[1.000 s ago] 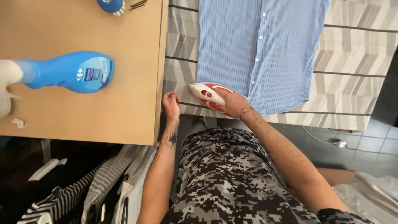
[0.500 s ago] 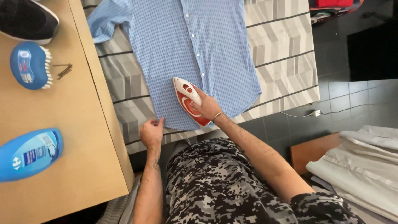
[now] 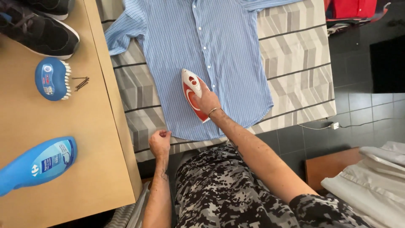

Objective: Ironing a blue button-down shirt on a flat surface to remove wrinkles.

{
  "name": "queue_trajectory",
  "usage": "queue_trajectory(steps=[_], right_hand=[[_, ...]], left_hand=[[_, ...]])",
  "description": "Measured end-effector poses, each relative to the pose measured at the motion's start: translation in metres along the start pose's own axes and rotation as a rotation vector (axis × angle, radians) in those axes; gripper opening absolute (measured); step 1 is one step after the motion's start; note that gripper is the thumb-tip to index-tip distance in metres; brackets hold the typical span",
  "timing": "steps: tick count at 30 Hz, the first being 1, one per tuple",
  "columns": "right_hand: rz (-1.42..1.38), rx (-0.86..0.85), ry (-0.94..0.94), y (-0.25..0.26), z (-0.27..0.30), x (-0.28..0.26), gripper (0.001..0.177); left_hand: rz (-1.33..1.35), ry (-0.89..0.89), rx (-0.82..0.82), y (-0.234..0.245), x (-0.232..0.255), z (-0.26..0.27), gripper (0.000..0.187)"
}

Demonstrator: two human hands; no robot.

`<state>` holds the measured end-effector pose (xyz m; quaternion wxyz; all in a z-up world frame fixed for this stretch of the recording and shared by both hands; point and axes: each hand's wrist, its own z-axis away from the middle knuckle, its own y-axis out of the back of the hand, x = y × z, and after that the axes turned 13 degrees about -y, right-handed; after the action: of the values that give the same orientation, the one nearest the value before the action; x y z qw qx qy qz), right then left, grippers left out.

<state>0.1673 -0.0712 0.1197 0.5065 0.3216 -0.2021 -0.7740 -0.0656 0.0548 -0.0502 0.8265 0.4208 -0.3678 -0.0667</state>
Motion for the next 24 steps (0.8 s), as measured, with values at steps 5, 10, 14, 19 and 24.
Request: queue_trajectory(steps=[5,10,14,19,24], right_hand=[[-0.189,0.092,-0.101,-0.011,-0.039,-0.009,0.075],[-0.09,0.121,-0.041,-0.017,-0.092,-0.009,0.074],[-0.14,0.127,-0.043,0.003,-0.073,-0.036,0.074],[-0.282,0.174,-0.084,0.002,-0.086,-0.051,0.079],[-0.201,0.14,-0.034,-0.006,-0.113,-0.054,0.081]], left_hand=[[0.095,0.015,0.058,-0.014,-0.009,0.0,0.024],[0.139,0.003,0.121,-0.031,-0.02,-0.003,0.018],[0.159,0.006,0.131,-0.034,-0.023,-0.006,0.017],[0.143,0.023,0.121,-0.043,-0.034,-0.007,0.016],[0.156,0.041,0.143,-0.051,-0.042,-0.006,0.016]])
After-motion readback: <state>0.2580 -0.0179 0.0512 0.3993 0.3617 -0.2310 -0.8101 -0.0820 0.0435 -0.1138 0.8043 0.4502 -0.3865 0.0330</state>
